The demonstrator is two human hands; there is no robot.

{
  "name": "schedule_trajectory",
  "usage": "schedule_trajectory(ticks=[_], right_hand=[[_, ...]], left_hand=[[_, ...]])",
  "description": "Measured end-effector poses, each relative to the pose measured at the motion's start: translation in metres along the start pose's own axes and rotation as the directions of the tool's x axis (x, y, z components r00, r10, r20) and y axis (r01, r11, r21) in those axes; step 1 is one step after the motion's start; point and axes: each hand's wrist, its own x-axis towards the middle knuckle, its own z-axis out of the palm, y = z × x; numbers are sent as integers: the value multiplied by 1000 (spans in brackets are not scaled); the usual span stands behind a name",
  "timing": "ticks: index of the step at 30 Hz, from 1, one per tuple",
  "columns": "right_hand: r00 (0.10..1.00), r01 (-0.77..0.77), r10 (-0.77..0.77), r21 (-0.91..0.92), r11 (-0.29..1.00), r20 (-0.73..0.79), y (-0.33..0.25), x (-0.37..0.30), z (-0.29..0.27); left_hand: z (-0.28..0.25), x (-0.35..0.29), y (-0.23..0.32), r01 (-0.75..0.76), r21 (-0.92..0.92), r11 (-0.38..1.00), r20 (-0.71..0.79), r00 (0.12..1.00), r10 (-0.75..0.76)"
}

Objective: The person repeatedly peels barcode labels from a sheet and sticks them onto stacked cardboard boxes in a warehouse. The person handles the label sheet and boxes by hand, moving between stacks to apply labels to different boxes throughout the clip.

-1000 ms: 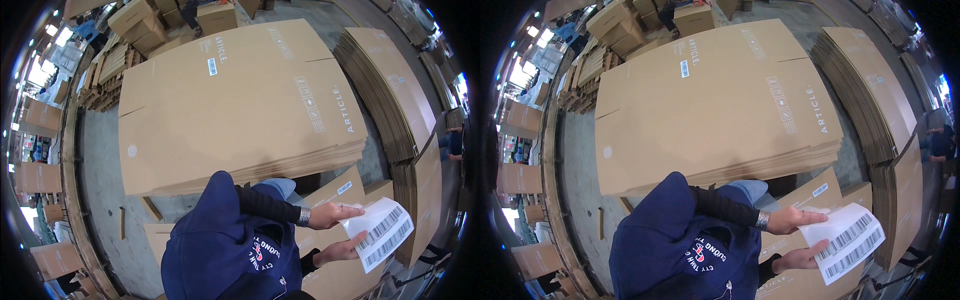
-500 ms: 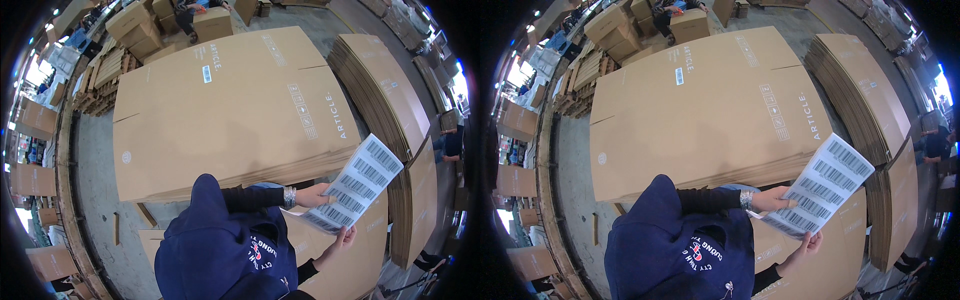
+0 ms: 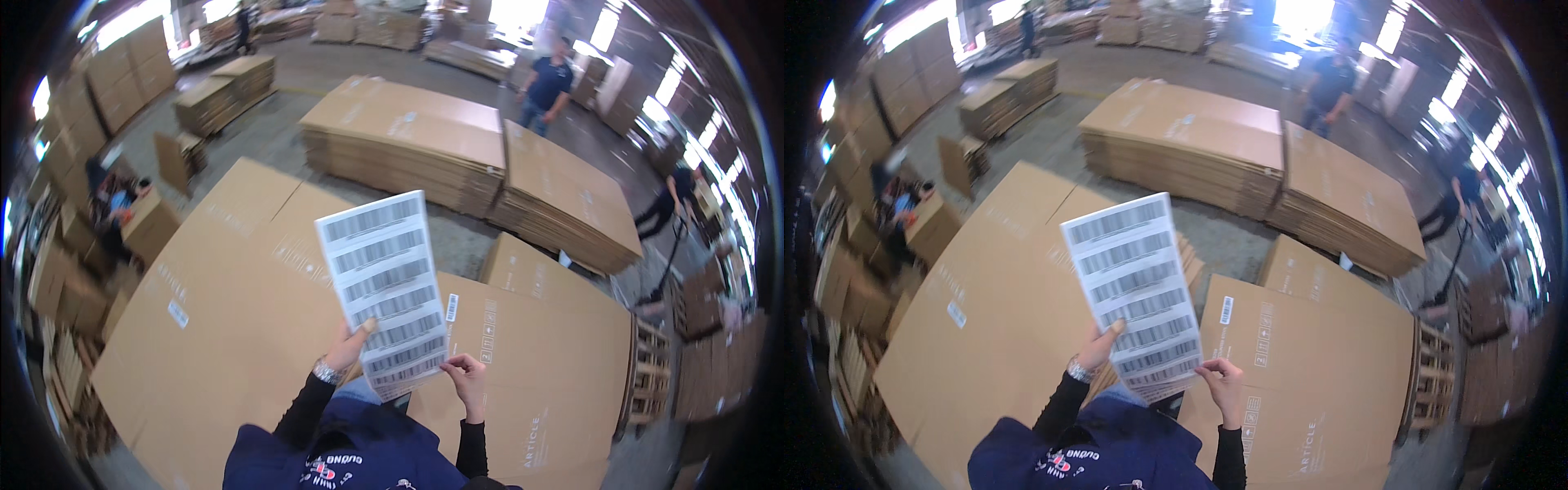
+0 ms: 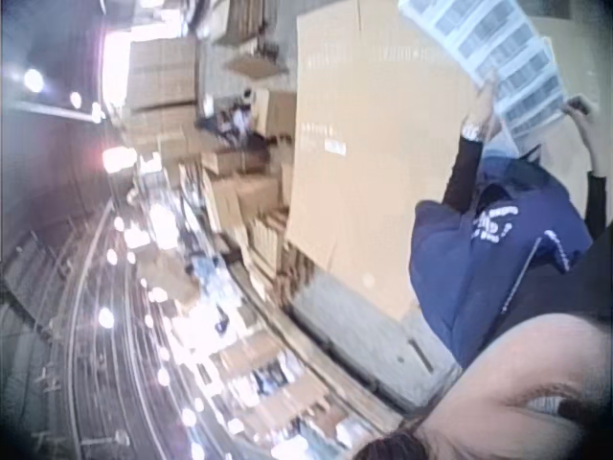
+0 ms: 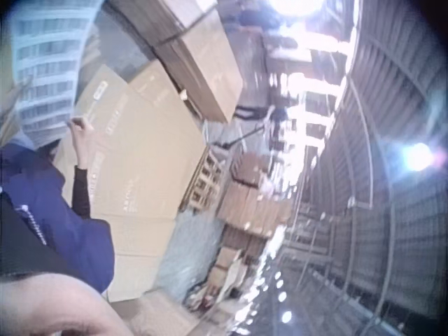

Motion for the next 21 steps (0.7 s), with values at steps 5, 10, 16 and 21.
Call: schedule_trajectory(ticks=[5, 10, 16, 21], right_hand=[[983, 128, -145, -143, 981, -115, -22, -3, -18], [890, 292, -393, -372, 881, -231, -34, -13, -11], [998, -53, 60, 415, 908, -3, -12, -36, -16], [910, -80, 16, 137, 987, 414, 25, -43, -45]], left_hand=[[19, 4, 0, -170, 45, 984, 59, 984, 168], [17, 9, -1, -271, 109, 956, 130, 958, 256], [17, 18, 9, -241, 27, 970, 111, 965, 237], [14, 26, 20, -321, 30, 947, 94, 944, 317]])
